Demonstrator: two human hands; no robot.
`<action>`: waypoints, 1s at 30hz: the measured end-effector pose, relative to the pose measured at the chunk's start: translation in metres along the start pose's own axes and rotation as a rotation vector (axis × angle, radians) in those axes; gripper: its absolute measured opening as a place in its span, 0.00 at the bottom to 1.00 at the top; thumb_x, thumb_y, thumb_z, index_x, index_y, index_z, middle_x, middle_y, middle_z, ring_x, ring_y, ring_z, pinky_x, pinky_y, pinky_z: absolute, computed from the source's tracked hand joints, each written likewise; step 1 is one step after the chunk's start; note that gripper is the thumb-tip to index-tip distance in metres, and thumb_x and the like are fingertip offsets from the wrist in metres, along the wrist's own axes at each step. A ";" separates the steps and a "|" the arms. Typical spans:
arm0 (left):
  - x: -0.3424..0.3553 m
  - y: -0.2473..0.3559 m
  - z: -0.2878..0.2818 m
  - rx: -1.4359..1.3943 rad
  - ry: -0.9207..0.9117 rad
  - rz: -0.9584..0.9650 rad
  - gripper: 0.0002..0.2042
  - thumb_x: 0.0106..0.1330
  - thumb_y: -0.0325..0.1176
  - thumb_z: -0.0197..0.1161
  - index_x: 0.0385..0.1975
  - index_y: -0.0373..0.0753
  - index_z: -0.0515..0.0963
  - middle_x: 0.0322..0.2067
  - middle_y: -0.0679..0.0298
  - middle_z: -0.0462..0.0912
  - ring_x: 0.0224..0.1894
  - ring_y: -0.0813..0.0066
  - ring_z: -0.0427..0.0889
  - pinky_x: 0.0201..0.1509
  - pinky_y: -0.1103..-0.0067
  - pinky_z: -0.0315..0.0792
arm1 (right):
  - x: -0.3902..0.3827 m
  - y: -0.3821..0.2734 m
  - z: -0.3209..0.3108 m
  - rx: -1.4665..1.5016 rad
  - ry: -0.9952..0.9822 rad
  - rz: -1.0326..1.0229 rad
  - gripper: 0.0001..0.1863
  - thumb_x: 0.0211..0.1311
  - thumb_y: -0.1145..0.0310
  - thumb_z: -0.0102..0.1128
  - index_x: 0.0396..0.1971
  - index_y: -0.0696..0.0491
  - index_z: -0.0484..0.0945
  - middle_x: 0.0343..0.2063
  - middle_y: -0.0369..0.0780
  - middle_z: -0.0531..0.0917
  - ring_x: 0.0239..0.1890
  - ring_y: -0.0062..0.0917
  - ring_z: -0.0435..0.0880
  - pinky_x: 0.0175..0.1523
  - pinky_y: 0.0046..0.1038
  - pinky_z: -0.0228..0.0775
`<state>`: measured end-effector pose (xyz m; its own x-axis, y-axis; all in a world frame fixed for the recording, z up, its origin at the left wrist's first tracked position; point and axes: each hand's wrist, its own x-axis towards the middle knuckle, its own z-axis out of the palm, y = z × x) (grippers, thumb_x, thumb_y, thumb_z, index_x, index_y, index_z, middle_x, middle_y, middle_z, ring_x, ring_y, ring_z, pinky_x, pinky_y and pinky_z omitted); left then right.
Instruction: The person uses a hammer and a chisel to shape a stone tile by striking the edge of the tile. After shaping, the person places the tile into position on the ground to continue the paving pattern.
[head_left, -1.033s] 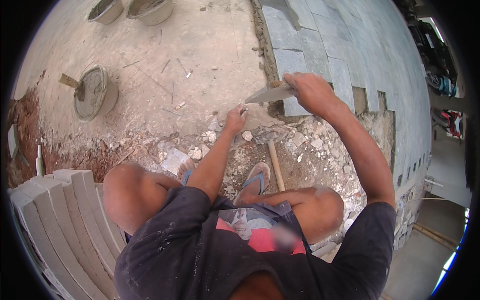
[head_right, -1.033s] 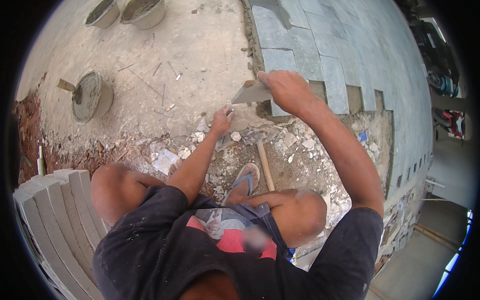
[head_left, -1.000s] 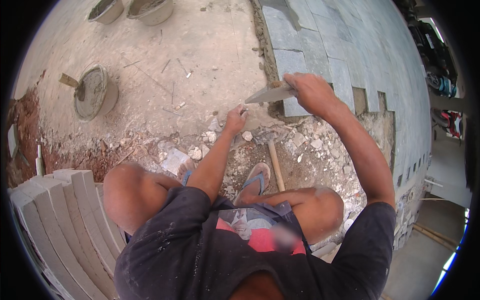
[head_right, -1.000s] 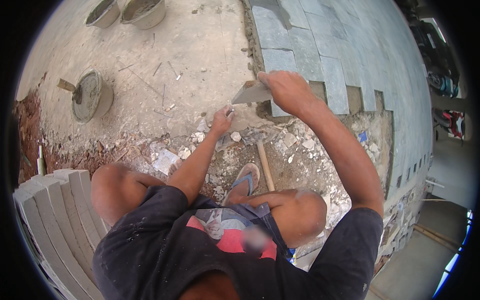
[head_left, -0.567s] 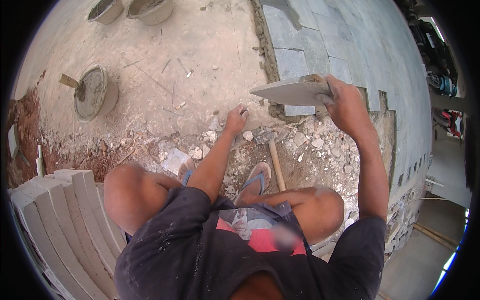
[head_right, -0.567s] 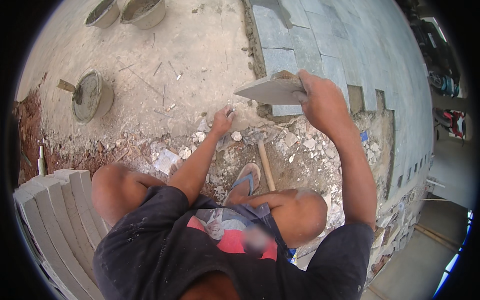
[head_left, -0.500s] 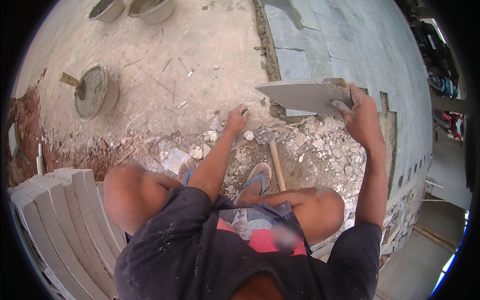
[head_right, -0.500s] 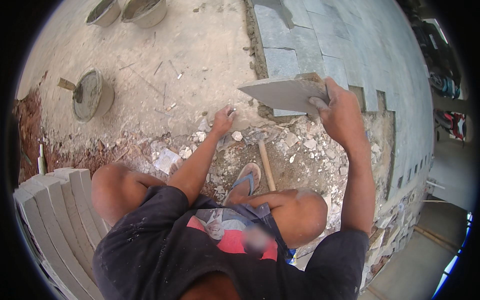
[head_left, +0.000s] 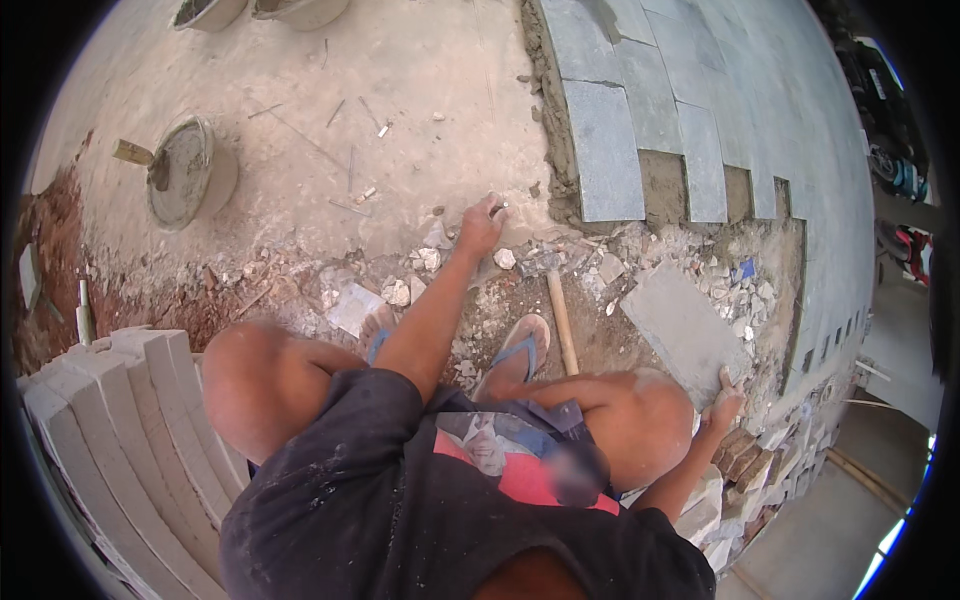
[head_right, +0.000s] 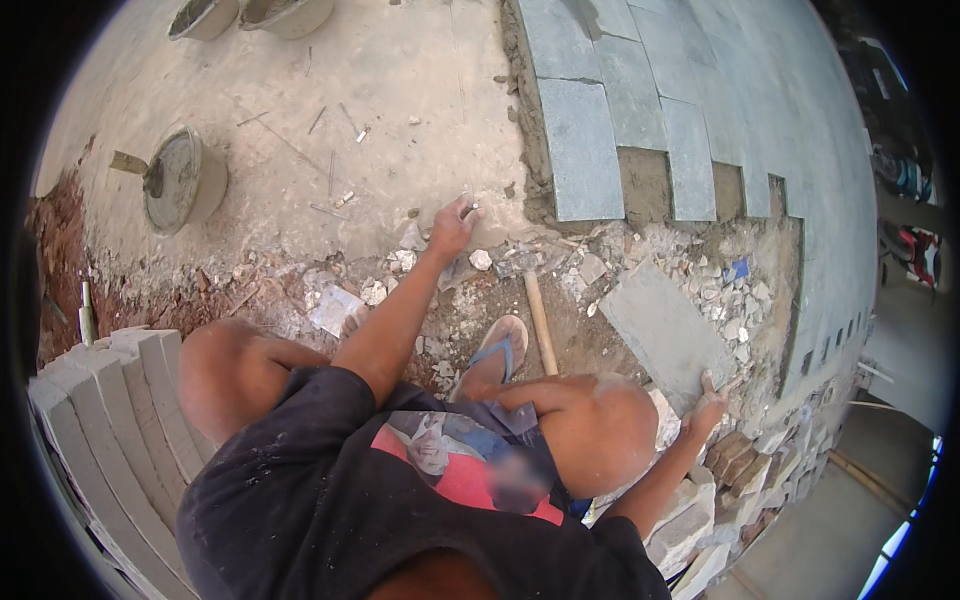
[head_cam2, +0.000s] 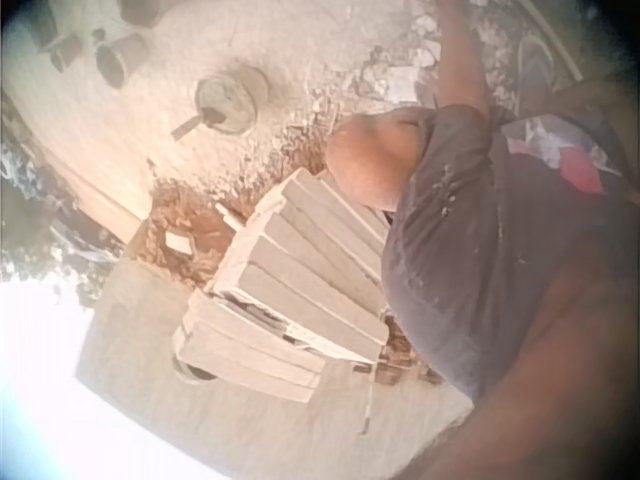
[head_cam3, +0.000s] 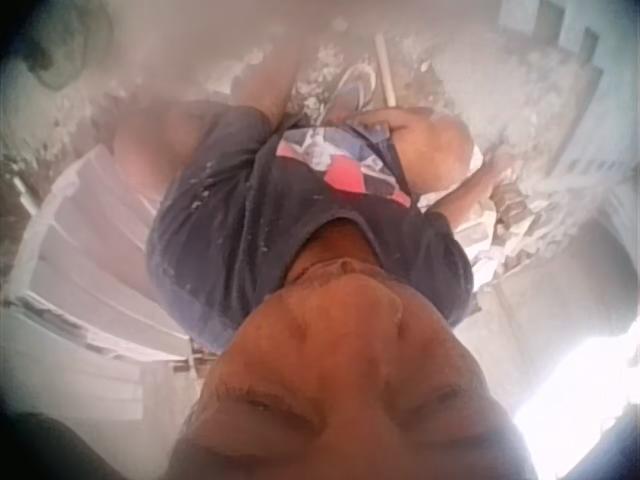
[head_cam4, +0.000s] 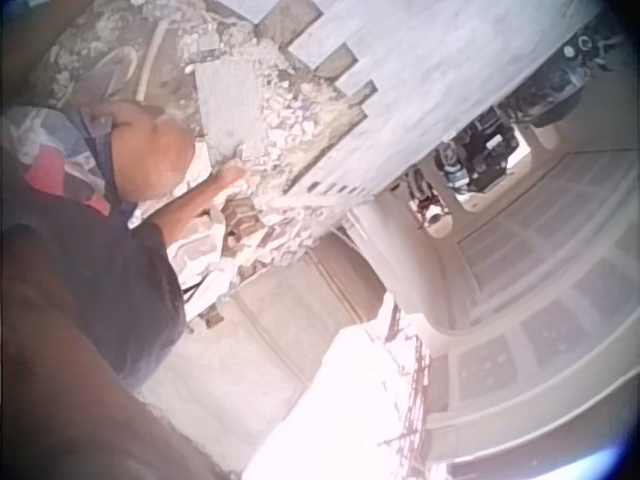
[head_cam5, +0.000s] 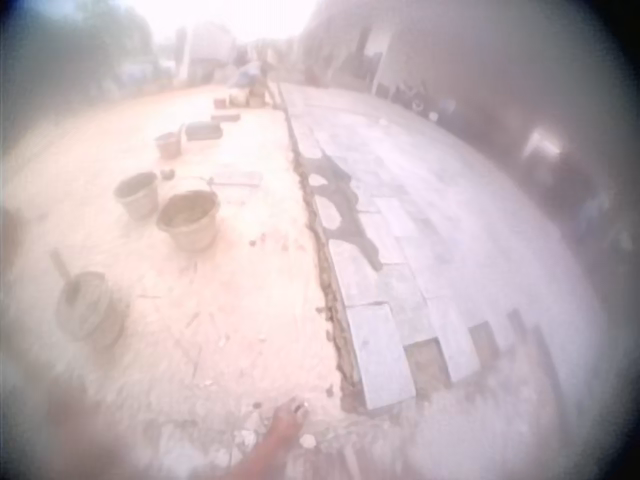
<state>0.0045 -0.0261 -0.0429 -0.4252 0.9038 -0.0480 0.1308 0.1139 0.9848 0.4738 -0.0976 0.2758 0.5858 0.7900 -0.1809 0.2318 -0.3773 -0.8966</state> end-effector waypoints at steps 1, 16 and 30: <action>0.001 -0.012 0.002 0.006 0.057 0.036 0.12 0.63 0.35 0.66 0.40 0.34 0.78 0.33 0.49 0.83 0.36 0.58 0.83 0.44 0.70 0.75 | 0.005 0.022 -0.008 0.017 0.038 0.045 0.27 0.60 0.78 0.62 0.59 0.68 0.68 0.52 0.44 0.79 0.51 0.32 0.80 0.59 0.31 0.71; -0.003 0.028 -0.006 -0.001 -0.088 -0.110 0.18 0.67 0.37 0.65 0.47 0.28 0.78 0.41 0.51 0.85 0.43 0.67 0.83 0.51 0.76 0.74 | -0.013 0.193 0.100 -0.875 -0.216 -0.172 0.19 0.61 0.70 0.66 0.51 0.58 0.76 0.42 0.47 0.83 0.41 0.31 0.83 0.44 0.34 0.77; -0.005 0.026 -0.005 0.034 -0.043 0.004 0.14 0.64 0.35 0.67 0.42 0.31 0.79 0.36 0.50 0.85 0.38 0.59 0.85 0.45 0.71 0.76 | -0.061 0.130 0.231 -0.728 -0.923 0.315 0.21 0.54 0.67 0.67 0.45 0.64 0.76 0.35 0.51 0.82 0.41 0.36 0.84 0.47 0.37 0.75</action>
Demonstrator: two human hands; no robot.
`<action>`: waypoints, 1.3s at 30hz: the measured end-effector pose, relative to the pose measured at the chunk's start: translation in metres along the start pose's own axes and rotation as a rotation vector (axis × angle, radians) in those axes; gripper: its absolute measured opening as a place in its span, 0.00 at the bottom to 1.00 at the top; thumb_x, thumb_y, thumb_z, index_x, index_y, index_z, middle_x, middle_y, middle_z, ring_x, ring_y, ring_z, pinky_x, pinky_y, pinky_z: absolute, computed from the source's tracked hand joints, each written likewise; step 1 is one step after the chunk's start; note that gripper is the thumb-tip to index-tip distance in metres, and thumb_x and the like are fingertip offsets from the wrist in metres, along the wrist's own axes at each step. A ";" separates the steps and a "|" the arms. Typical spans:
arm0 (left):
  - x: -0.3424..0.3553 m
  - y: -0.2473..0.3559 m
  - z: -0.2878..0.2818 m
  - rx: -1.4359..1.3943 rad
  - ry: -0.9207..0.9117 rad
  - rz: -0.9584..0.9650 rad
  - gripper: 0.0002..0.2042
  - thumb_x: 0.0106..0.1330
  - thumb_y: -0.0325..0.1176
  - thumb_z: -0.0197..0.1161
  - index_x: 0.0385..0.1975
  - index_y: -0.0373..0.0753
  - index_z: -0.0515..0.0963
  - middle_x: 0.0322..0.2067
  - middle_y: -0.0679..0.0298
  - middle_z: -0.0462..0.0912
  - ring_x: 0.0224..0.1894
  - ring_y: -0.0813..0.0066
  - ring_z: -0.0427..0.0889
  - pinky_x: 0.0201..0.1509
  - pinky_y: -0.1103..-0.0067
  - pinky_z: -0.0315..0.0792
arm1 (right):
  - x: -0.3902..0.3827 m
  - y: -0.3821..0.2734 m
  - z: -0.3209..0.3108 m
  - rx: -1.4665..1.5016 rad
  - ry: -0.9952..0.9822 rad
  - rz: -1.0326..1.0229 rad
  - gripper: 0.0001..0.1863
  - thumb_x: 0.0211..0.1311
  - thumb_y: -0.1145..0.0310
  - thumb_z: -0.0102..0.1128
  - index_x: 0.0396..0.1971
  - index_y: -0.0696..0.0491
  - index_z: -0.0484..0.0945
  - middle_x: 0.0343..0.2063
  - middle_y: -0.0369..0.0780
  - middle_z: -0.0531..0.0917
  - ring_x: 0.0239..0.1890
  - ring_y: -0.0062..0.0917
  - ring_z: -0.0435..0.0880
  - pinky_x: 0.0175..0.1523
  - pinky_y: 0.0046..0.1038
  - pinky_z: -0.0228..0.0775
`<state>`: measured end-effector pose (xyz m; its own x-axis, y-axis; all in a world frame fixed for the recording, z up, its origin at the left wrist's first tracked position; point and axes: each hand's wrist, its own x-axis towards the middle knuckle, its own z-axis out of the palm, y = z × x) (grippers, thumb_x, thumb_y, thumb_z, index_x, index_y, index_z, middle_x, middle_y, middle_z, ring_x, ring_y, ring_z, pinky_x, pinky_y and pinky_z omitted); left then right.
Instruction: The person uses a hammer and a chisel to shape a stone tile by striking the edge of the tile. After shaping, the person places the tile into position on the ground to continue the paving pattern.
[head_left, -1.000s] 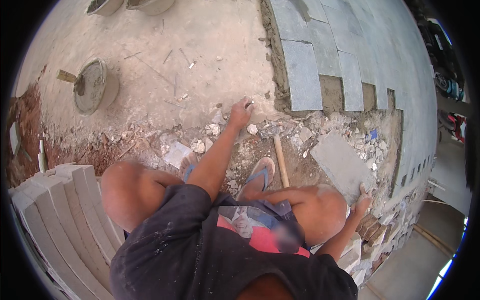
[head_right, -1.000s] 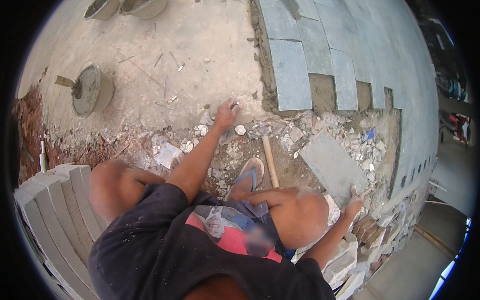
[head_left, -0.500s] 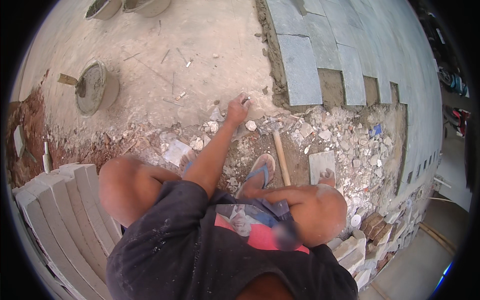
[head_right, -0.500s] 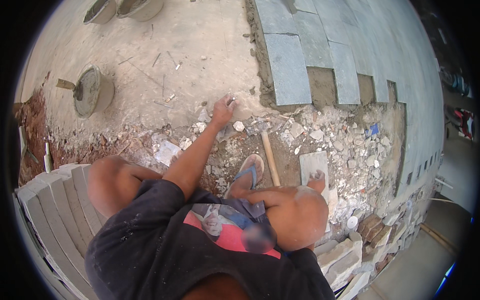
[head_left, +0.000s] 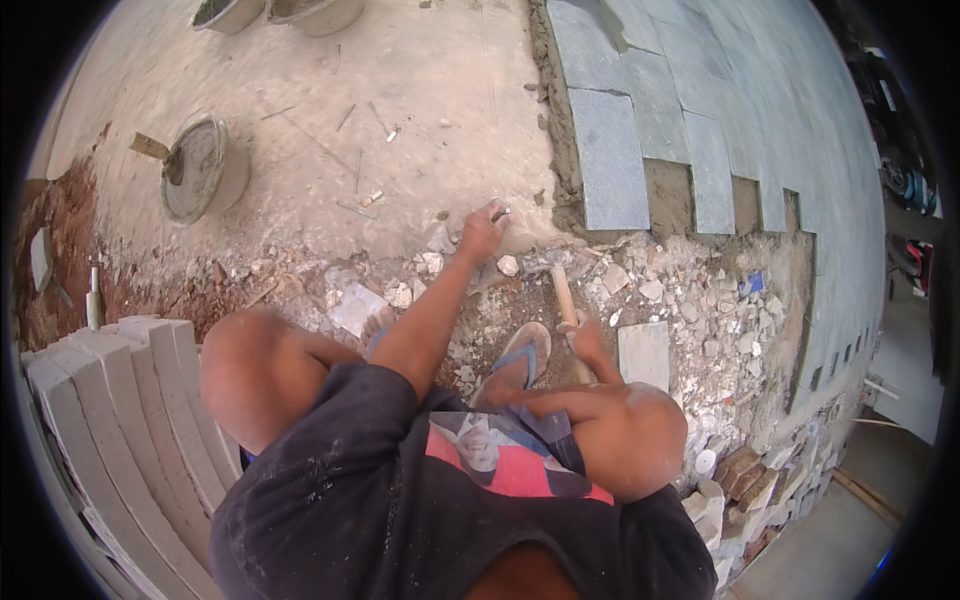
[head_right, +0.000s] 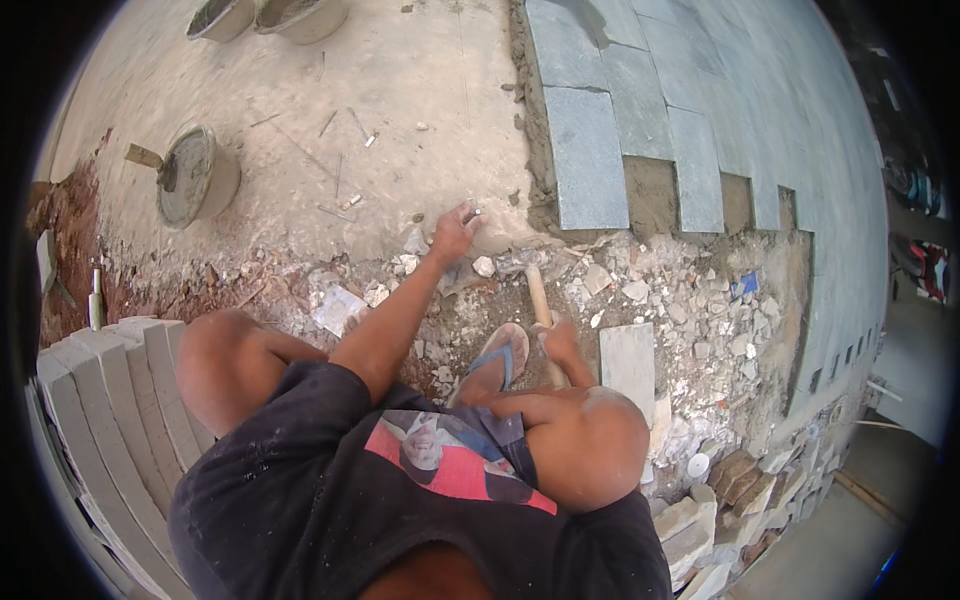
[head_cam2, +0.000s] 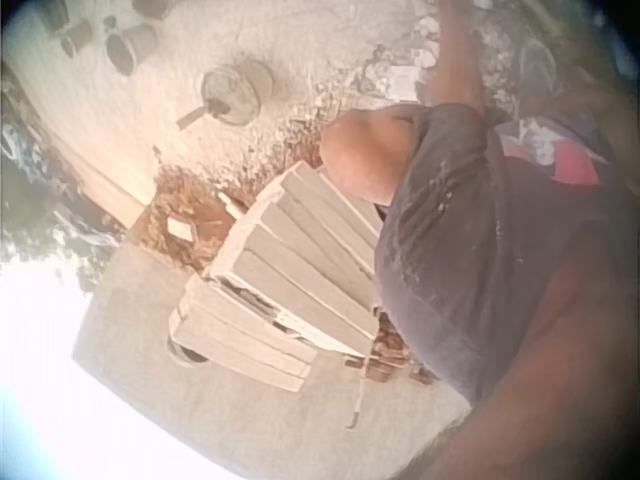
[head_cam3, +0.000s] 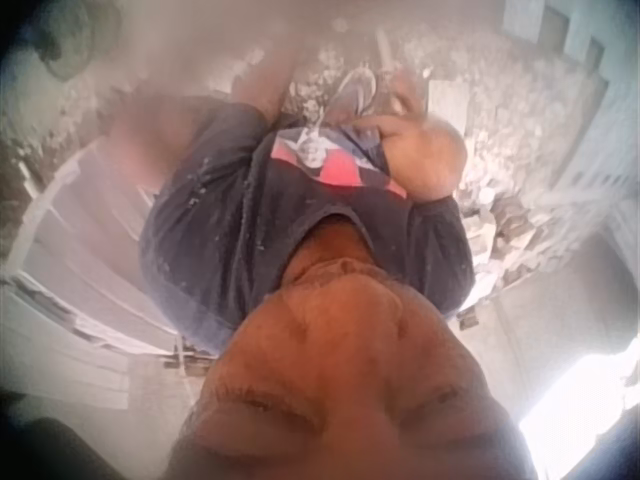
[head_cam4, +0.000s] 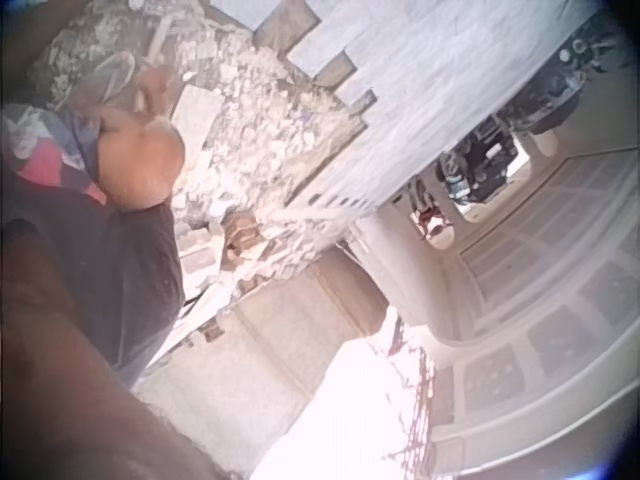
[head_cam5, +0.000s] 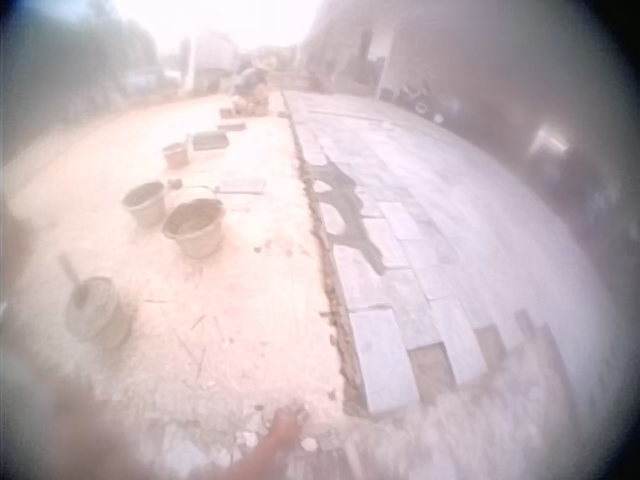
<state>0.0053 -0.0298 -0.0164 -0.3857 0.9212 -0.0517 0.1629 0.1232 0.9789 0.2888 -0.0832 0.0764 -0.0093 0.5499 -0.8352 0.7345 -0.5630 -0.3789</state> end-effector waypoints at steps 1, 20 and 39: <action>0.000 0.001 0.003 0.014 0.008 0.022 0.14 0.64 0.35 0.67 0.42 0.31 0.79 0.36 0.50 0.85 0.38 0.59 0.85 0.45 0.71 0.76 | 0.009 0.005 -0.004 -0.006 0.102 -0.147 0.21 0.53 0.68 0.67 0.45 0.64 0.76 0.35 0.50 0.82 0.41 0.36 0.85 0.46 0.37 0.75; 0.000 0.006 0.006 0.027 -0.008 -0.028 0.14 0.64 0.32 0.65 0.45 0.30 0.79 0.40 0.47 0.85 0.43 0.56 0.84 0.49 0.70 0.75 | 0.006 -0.092 -0.016 -0.326 0.484 -0.714 0.22 0.51 0.69 0.69 0.45 0.64 0.75 0.38 0.57 0.82 0.43 0.50 0.82 0.49 0.41 0.72; 0.001 -0.010 0.006 -0.028 0.003 -0.071 0.15 0.63 0.33 0.68 0.45 0.30 0.80 0.40 0.47 0.85 0.43 0.60 0.85 0.50 0.73 0.76 | -0.049 -0.151 -0.039 -0.443 0.423 -0.739 0.21 0.54 0.70 0.66 0.47 0.59 0.72 0.35 0.55 0.82 0.41 0.52 0.82 0.46 0.44 0.73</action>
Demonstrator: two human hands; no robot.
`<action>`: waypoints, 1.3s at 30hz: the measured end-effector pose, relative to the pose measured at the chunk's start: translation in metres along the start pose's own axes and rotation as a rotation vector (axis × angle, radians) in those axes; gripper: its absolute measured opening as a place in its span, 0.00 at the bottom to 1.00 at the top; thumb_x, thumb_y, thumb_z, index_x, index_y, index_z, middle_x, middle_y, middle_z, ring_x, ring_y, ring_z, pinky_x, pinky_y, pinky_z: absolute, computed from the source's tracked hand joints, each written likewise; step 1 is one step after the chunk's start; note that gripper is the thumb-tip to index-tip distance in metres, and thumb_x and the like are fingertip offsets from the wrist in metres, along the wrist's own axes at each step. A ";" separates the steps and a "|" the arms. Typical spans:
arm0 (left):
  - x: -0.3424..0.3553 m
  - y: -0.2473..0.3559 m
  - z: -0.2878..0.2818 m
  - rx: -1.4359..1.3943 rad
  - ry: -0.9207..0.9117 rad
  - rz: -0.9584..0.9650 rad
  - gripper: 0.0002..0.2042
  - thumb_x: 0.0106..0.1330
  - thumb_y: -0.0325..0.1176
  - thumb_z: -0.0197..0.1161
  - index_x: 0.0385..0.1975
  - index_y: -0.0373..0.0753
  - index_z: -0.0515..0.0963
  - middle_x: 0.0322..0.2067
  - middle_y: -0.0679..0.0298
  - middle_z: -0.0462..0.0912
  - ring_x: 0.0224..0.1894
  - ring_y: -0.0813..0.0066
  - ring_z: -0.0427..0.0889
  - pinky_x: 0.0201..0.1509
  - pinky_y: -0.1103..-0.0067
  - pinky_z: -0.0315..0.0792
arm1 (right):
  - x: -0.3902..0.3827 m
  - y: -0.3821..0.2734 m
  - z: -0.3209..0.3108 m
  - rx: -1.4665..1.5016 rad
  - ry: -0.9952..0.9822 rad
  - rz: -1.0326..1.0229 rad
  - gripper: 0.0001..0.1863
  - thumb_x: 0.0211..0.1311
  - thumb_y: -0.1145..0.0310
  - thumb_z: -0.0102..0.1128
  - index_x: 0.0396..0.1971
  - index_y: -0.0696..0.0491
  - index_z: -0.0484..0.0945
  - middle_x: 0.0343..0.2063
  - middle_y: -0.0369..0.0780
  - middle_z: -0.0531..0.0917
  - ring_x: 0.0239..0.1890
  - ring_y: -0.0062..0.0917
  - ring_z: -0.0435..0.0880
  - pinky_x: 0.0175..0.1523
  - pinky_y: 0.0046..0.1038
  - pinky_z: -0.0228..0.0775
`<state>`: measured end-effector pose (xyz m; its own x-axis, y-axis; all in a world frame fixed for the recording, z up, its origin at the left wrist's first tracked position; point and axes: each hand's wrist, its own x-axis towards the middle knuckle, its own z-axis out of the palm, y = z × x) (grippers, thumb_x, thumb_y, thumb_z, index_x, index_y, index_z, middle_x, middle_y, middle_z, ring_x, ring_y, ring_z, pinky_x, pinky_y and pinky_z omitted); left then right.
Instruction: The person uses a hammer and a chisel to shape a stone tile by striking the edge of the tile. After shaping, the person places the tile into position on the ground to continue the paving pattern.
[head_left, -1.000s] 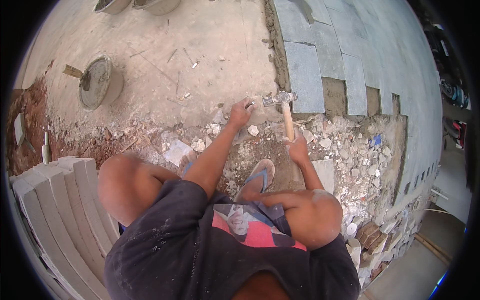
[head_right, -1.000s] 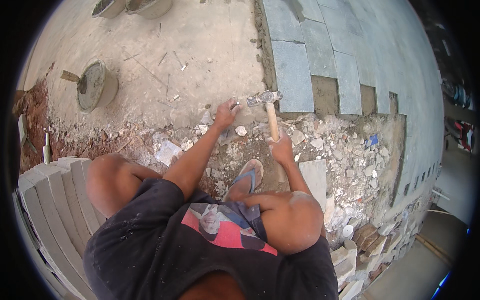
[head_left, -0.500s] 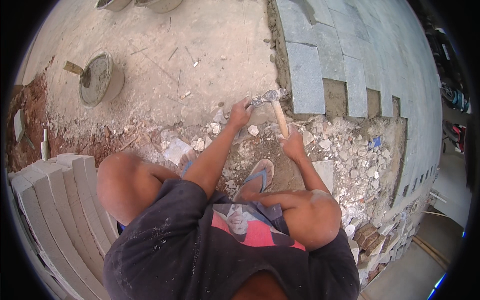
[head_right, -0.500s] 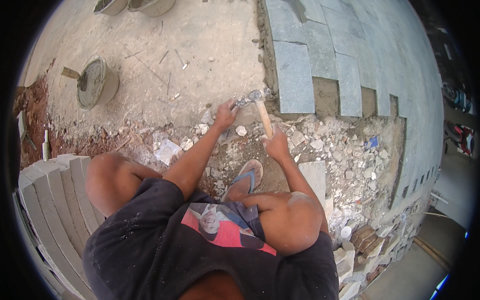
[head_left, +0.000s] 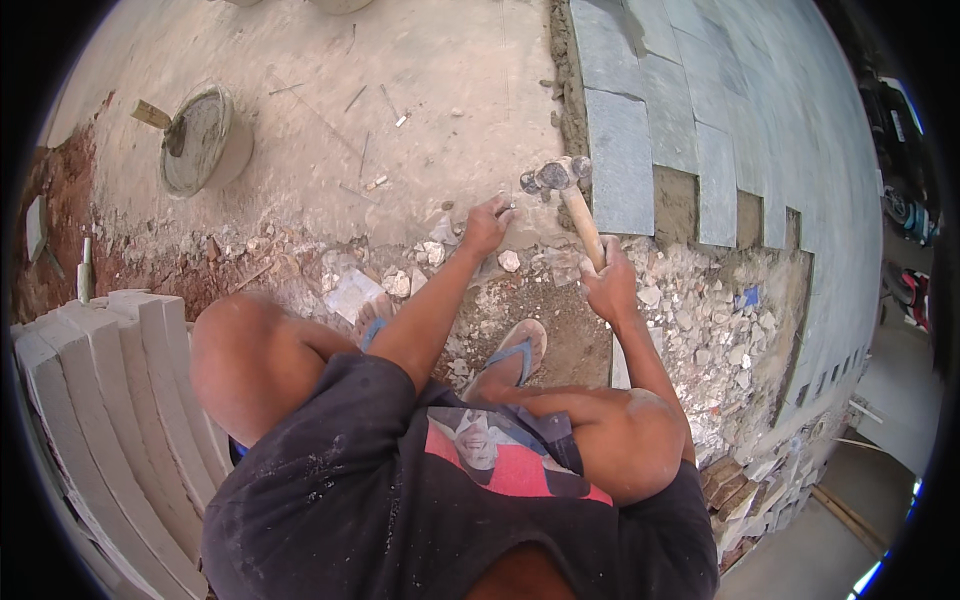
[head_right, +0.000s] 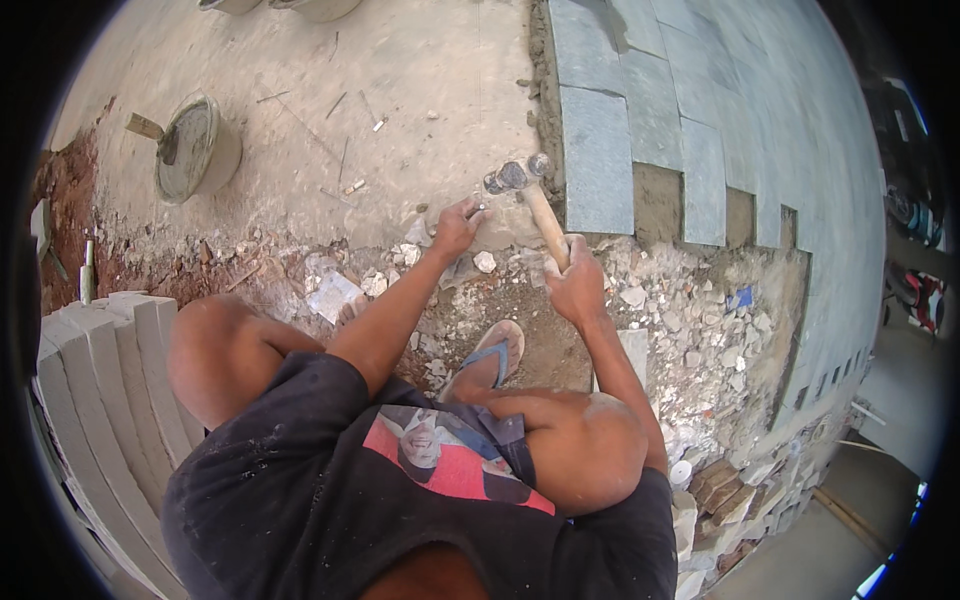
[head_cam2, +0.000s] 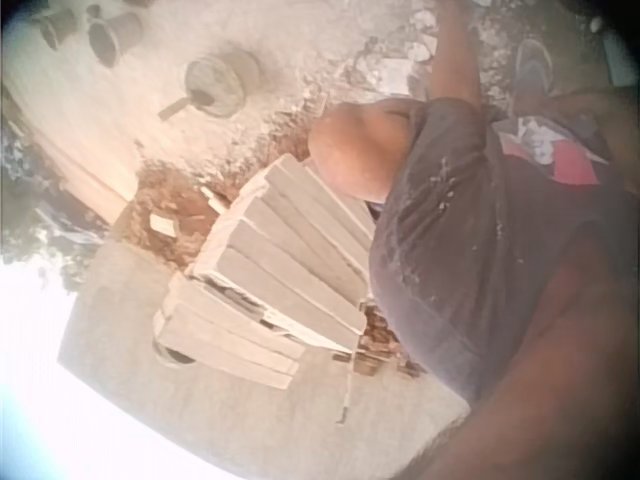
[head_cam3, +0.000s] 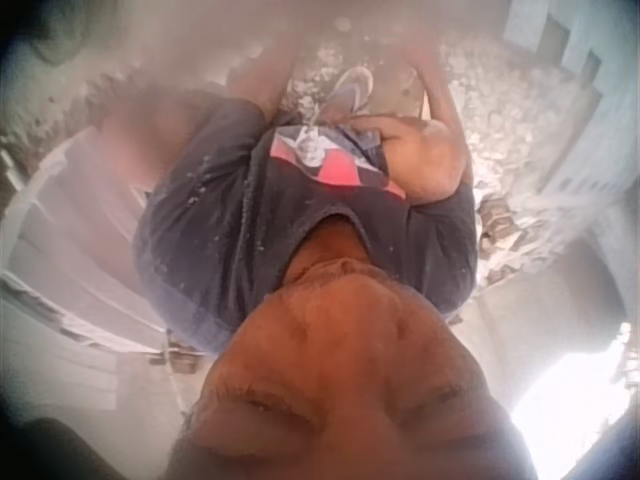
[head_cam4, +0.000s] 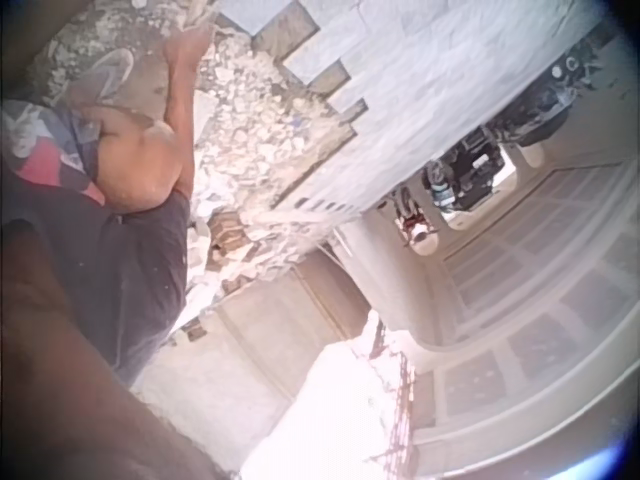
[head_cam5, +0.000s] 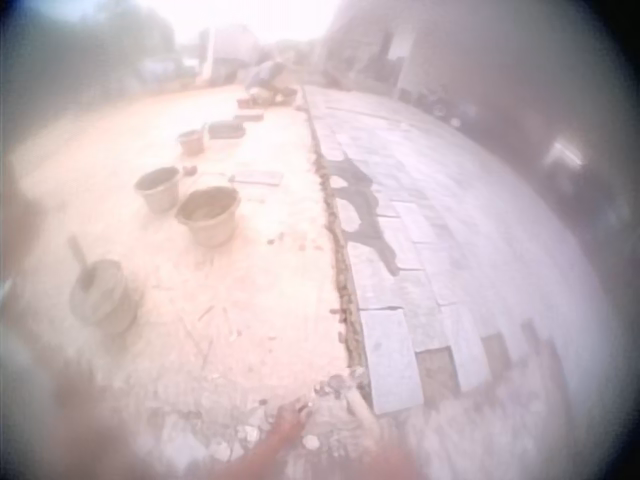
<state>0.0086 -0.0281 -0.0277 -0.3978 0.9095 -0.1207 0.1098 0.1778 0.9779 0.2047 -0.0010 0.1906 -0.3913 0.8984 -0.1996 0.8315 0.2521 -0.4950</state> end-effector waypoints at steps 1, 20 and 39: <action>0.000 -0.006 0.000 0.026 0.027 0.035 0.14 0.63 0.32 0.68 0.45 0.30 0.80 0.40 0.48 0.86 0.42 0.61 0.86 0.49 0.73 0.76 | 0.002 -0.006 -0.004 -0.020 -0.005 -0.032 0.21 0.55 0.70 0.65 0.48 0.59 0.71 0.35 0.55 0.82 0.41 0.53 0.82 0.45 0.45 0.73; -0.002 0.008 0.002 -0.049 -0.026 0.011 0.12 0.62 0.30 0.68 0.43 0.32 0.81 0.39 0.48 0.85 0.41 0.58 0.86 0.47 0.71 0.76 | 0.000 -0.021 0.008 -0.267 -0.081 -0.050 0.20 0.60 0.67 0.62 0.48 0.57 0.66 0.31 0.57 0.81 0.35 0.56 0.81 0.40 0.50 0.72; -0.002 -0.001 0.009 -0.092 0.016 0.024 0.12 0.62 0.28 0.67 0.45 0.37 0.82 0.38 0.51 0.86 0.39 0.63 0.85 0.47 0.73 0.76 | 0.006 -0.008 0.013 -0.342 -0.162 -0.042 0.19 0.60 0.67 0.62 0.47 0.57 0.66 0.30 0.56 0.82 0.35 0.56 0.81 0.39 0.52 0.71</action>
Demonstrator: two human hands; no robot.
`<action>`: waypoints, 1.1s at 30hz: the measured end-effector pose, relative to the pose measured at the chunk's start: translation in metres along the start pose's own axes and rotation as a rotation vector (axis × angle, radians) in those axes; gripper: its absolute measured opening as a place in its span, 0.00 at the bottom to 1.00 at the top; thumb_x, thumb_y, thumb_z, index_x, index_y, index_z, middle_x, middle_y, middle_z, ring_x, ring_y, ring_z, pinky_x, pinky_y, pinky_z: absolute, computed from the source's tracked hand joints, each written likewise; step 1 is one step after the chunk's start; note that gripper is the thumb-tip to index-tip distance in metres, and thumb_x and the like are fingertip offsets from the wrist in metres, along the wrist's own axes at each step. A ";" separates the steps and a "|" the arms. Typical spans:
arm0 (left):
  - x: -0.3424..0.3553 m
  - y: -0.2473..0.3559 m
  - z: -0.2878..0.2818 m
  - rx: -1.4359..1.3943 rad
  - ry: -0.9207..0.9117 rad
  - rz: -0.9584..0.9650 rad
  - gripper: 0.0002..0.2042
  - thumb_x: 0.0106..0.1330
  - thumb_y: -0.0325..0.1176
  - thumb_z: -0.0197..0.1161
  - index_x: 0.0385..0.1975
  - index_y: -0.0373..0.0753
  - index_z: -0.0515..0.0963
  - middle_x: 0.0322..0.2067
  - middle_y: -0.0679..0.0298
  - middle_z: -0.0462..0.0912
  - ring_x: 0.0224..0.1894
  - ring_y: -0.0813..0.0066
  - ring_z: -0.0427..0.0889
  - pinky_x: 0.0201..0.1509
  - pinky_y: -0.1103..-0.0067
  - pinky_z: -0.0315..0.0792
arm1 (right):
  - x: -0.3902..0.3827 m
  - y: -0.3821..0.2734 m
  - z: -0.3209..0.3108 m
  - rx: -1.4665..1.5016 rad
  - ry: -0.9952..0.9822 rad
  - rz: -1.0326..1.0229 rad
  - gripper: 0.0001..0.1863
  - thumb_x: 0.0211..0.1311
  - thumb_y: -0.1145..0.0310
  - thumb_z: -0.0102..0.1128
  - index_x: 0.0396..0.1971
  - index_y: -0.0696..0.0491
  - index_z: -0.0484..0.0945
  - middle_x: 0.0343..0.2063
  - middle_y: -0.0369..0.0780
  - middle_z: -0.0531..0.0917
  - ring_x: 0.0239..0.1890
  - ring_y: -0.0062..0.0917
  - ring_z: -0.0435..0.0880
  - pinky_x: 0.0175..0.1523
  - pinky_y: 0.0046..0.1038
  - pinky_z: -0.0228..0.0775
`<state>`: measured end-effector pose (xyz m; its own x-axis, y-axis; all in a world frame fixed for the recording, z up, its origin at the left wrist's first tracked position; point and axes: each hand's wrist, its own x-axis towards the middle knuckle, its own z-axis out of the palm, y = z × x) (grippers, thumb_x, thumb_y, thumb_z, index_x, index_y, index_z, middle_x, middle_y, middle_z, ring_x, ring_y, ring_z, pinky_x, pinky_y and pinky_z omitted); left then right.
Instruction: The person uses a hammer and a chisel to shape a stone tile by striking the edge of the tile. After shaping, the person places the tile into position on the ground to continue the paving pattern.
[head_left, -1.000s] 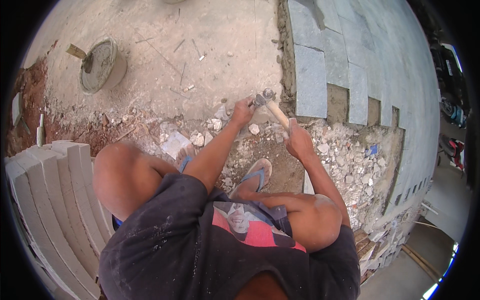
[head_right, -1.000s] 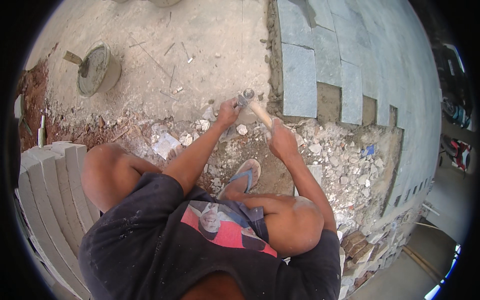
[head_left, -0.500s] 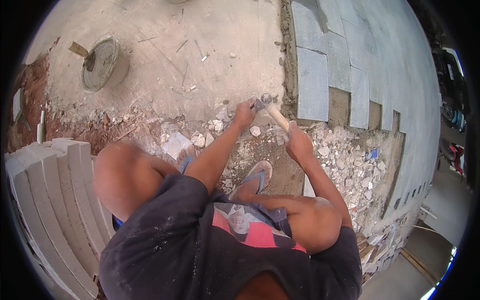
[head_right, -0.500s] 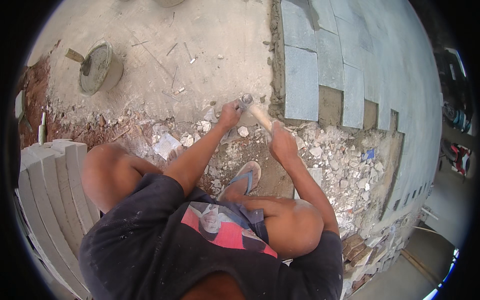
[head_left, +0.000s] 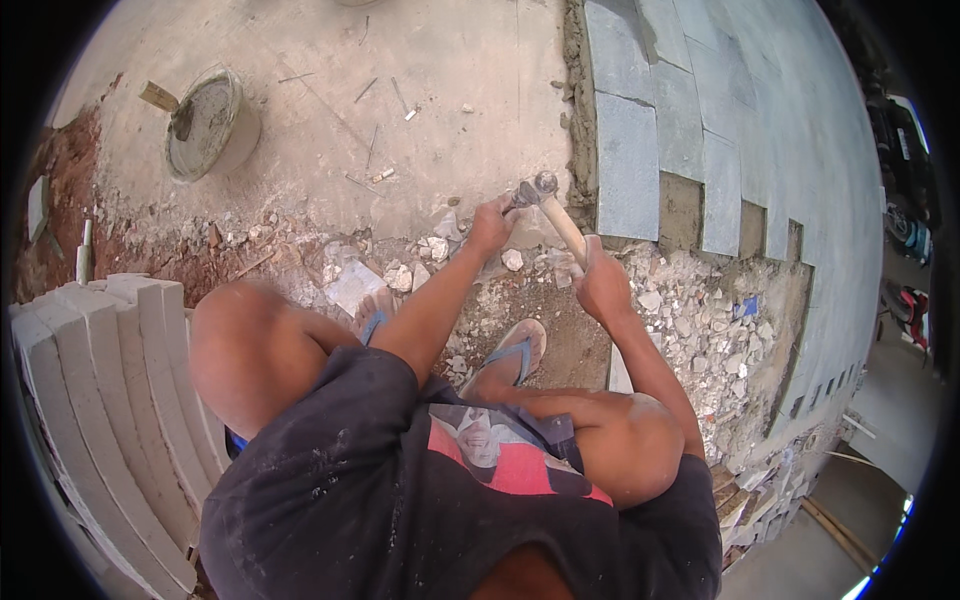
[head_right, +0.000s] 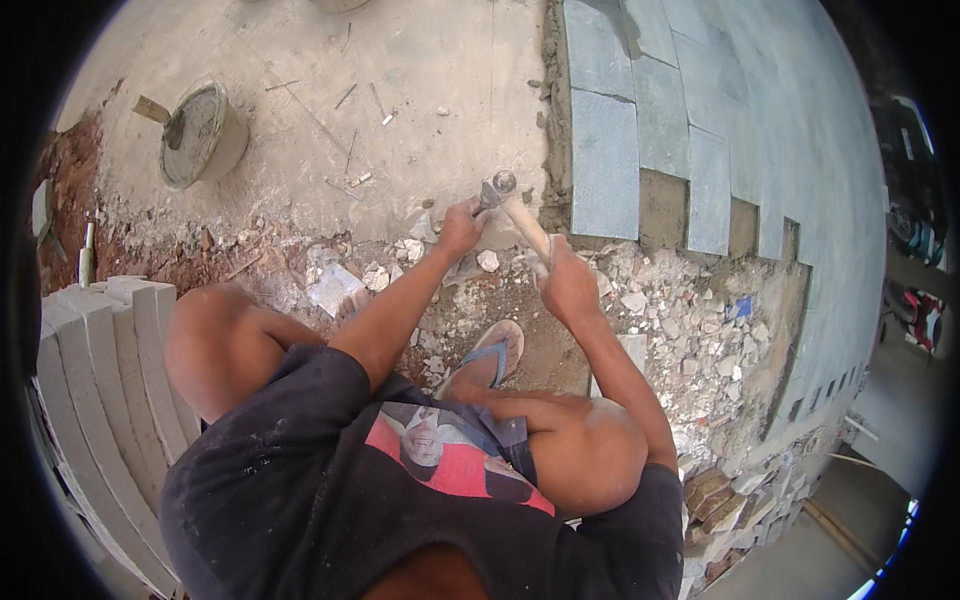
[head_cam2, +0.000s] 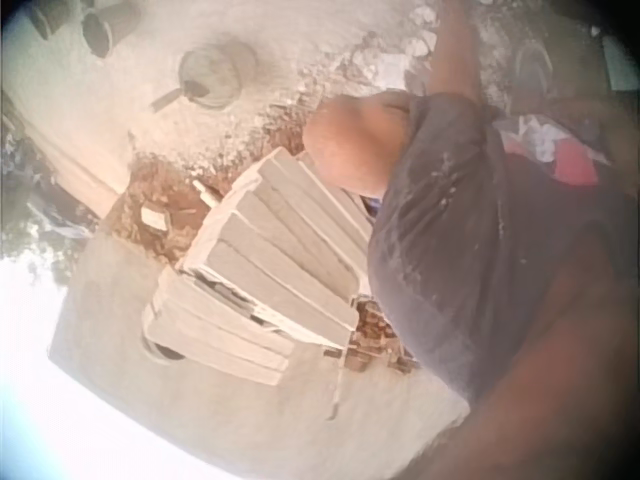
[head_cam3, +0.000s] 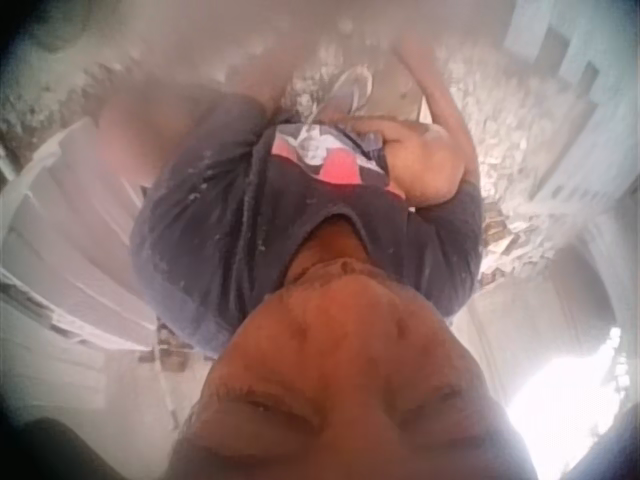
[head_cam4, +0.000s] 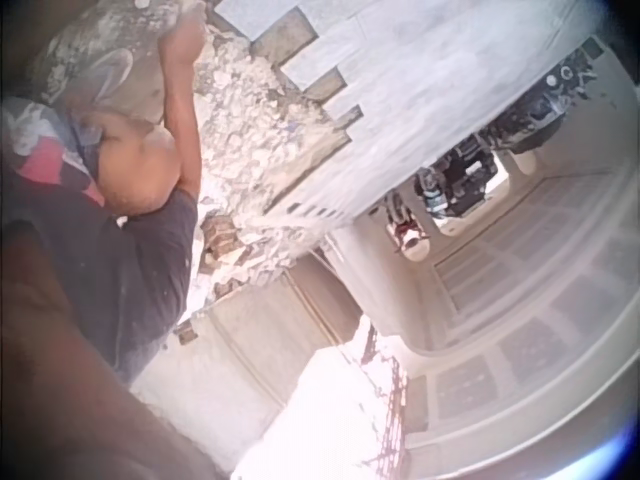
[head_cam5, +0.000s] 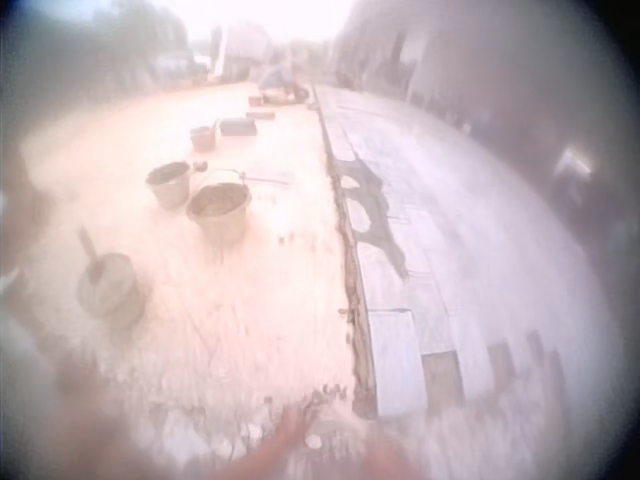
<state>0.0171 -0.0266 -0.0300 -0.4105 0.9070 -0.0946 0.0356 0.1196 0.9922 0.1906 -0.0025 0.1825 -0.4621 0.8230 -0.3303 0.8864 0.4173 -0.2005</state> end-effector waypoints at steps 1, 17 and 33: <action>-0.001 0.003 -0.001 -0.016 -0.017 -0.038 0.11 0.62 0.28 0.67 0.45 0.37 0.82 0.38 0.52 0.86 0.39 0.63 0.85 0.46 0.73 0.76 | -0.002 -0.004 -0.004 0.029 0.033 0.010 0.19 0.60 0.67 0.62 0.46 0.57 0.66 0.30 0.56 0.82 0.35 0.56 0.81 0.39 0.52 0.71; -0.002 0.008 -0.004 0.061 0.004 -0.026 0.11 0.62 0.29 0.67 0.43 0.36 0.82 0.36 0.49 0.85 0.37 0.59 0.85 0.44 0.72 0.77 | -0.005 -0.014 0.002 0.012 0.113 -0.007 0.19 0.60 0.67 0.63 0.47 0.57 0.67 0.32 0.54 0.82 0.36 0.54 0.82 0.41 0.51 0.72; 0.004 0.005 0.000 0.098 0.025 0.012 0.10 0.61 0.29 0.67 0.41 0.33 0.82 0.36 0.47 0.85 0.39 0.55 0.86 0.44 0.70 0.77 | -0.002 0.007 0.006 -0.042 -0.083 0.060 0.23 0.59 0.68 0.64 0.51 0.58 0.67 0.32 0.56 0.83 0.37 0.55 0.82 0.42 0.51 0.72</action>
<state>0.0160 -0.0227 -0.0258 -0.4319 0.8984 -0.0794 0.1292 0.1487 0.9804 0.1979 -0.0029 0.1764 -0.4077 0.8130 -0.4157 0.9119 0.3857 -0.1400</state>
